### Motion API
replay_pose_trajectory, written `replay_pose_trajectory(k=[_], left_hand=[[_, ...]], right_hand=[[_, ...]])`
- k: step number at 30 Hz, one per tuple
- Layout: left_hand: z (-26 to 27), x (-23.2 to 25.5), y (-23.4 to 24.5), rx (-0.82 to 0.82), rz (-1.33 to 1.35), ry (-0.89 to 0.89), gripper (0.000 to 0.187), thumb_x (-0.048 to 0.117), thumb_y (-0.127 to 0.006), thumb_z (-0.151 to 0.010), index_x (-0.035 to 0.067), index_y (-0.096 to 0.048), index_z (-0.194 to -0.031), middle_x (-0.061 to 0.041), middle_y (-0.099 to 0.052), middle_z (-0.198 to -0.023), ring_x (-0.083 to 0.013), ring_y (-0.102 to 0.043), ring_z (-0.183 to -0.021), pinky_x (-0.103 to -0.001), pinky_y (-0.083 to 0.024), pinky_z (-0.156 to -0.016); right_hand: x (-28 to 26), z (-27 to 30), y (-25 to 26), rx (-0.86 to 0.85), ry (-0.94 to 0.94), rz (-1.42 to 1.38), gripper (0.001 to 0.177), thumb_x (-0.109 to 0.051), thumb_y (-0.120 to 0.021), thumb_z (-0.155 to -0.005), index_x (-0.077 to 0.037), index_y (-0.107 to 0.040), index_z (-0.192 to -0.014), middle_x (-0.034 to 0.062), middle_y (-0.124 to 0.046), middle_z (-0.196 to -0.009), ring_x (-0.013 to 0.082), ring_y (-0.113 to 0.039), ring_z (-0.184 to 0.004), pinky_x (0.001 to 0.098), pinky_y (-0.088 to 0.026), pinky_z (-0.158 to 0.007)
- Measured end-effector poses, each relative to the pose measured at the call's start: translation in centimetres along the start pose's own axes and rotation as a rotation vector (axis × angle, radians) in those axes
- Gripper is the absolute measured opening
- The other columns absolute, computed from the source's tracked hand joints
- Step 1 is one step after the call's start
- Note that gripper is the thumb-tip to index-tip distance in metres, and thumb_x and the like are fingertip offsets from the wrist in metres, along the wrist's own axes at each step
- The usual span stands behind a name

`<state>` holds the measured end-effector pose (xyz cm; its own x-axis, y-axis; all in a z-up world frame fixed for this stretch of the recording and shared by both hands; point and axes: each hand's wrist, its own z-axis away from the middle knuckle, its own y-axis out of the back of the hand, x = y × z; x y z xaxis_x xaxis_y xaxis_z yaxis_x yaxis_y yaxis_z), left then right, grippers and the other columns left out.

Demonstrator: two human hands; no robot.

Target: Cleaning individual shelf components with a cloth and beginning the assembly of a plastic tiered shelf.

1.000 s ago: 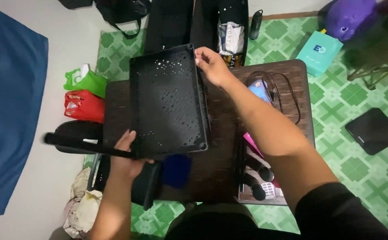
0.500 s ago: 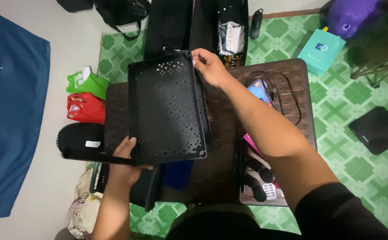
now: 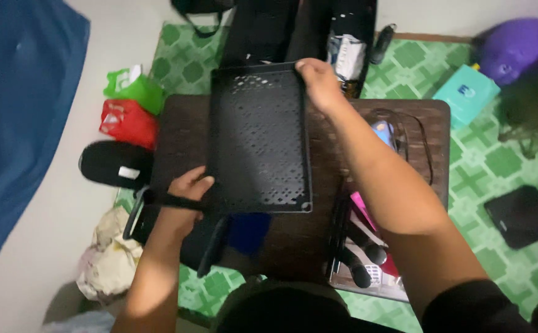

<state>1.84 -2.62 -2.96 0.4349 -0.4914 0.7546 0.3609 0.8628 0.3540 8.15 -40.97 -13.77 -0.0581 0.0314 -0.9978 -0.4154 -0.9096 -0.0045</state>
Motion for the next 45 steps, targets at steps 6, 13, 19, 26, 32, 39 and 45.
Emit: replay_pose_trajectory(k=[6, 13, 19, 26, 32, 39, 45], left_hand=[[-2.4, -4.0, 0.2, 0.044, -0.271, -0.430, 0.057, 0.032, -0.072, -0.096, -0.004, -0.059, -0.138, -0.005, -0.066, -0.115, -0.0136, -0.065, -0.100, -0.033, -0.053, -0.083], [-7.0, 1.7, 0.1, 0.048, -0.075, -0.159, 0.041, 0.037, -0.062, -0.101, 0.002, -0.070, -0.118, -0.007, -0.066, -0.086, -0.0174, -0.062, -0.074, -0.035, -0.051, -0.066], [-21.3, 6.1, -3.2, -0.098, 0.333, -0.586, 0.035, 0.035, -0.062, -0.105, 0.002, -0.073, -0.111, -0.003, -0.065, -0.088, -0.0135, -0.058, -0.077, -0.033, -0.048, -0.069], [-22.3, 10.4, -4.6, -0.021, -0.063, -0.537, 0.039, 0.041, -0.070, -0.091, 0.002, -0.076, -0.090, -0.009, -0.074, -0.077, -0.0191, -0.070, -0.071, -0.037, -0.053, -0.067], [-25.5, 9.1, -5.6, -0.153, 0.117, -0.433, 0.033, 0.033, -0.076, -0.088, 0.000, -0.077, -0.084, -0.009, -0.074, -0.078, -0.0196, -0.067, -0.071, -0.037, -0.053, -0.066], [-24.7, 9.7, -4.5, -0.597, 0.521, -0.013, 0.024, 0.033, -0.068, -0.093, 0.010, -0.072, -0.098, -0.003, -0.071, -0.085, -0.0177, -0.066, -0.073, -0.038, -0.052, -0.064], [-25.2, 9.3, -4.2, -0.636, 0.639, -0.030, 0.019, 0.027, -0.072, -0.095, 0.008, -0.072, -0.099, -0.005, -0.074, -0.094, -0.0194, -0.070, -0.084, -0.037, -0.059, -0.075]], right_hand=[[2.1, -1.3, -0.1, 0.011, 0.198, -0.056, 0.030, -0.022, -0.057, -0.103, -0.001, -0.076, -0.110, 0.0033, -0.075, -0.099, 0.0116, -0.066, -0.093, 0.0265, -0.053, -0.086], [2.2, -1.0, 0.5, 0.039, 0.121, -0.031, 0.030, -0.023, -0.059, -0.104, 0.000, -0.075, -0.115, 0.0008, -0.072, -0.096, 0.0112, -0.060, -0.086, 0.0256, -0.048, -0.078], [-0.3, 0.8, -0.5, 0.023, 0.013, -0.207, 0.028, -0.022, -0.060, -0.107, 0.001, -0.072, -0.115, 0.0019, -0.070, -0.098, 0.0116, -0.062, -0.087, 0.0268, -0.051, -0.079], [-1.4, 1.3, -0.6, 0.028, -0.047, -0.117, 0.032, -0.026, -0.055, -0.107, -0.003, -0.070, -0.122, 0.0022, -0.071, -0.105, 0.0125, -0.065, -0.093, 0.0283, -0.053, -0.084], [-3.4, 2.8, -1.5, 0.018, -0.036, -0.037, 0.034, -0.029, -0.052, -0.108, -0.005, -0.070, -0.125, 0.0017, -0.072, -0.109, 0.0123, -0.065, -0.098, 0.0282, -0.053, -0.088], [-3.1, 2.5, -1.5, 0.081, -0.106, -0.129, 0.033, -0.026, -0.054, -0.106, -0.004, -0.069, -0.125, 0.0033, -0.071, -0.109, 0.0133, -0.065, -0.096, 0.0295, -0.054, -0.086], [-2.9, 2.2, -1.2, 0.037, -0.074, -0.137, 0.034, -0.026, -0.053, -0.106, -0.003, -0.069, -0.125, 0.0041, -0.071, -0.108, 0.0136, -0.066, -0.096, 0.0292, -0.054, -0.086]])
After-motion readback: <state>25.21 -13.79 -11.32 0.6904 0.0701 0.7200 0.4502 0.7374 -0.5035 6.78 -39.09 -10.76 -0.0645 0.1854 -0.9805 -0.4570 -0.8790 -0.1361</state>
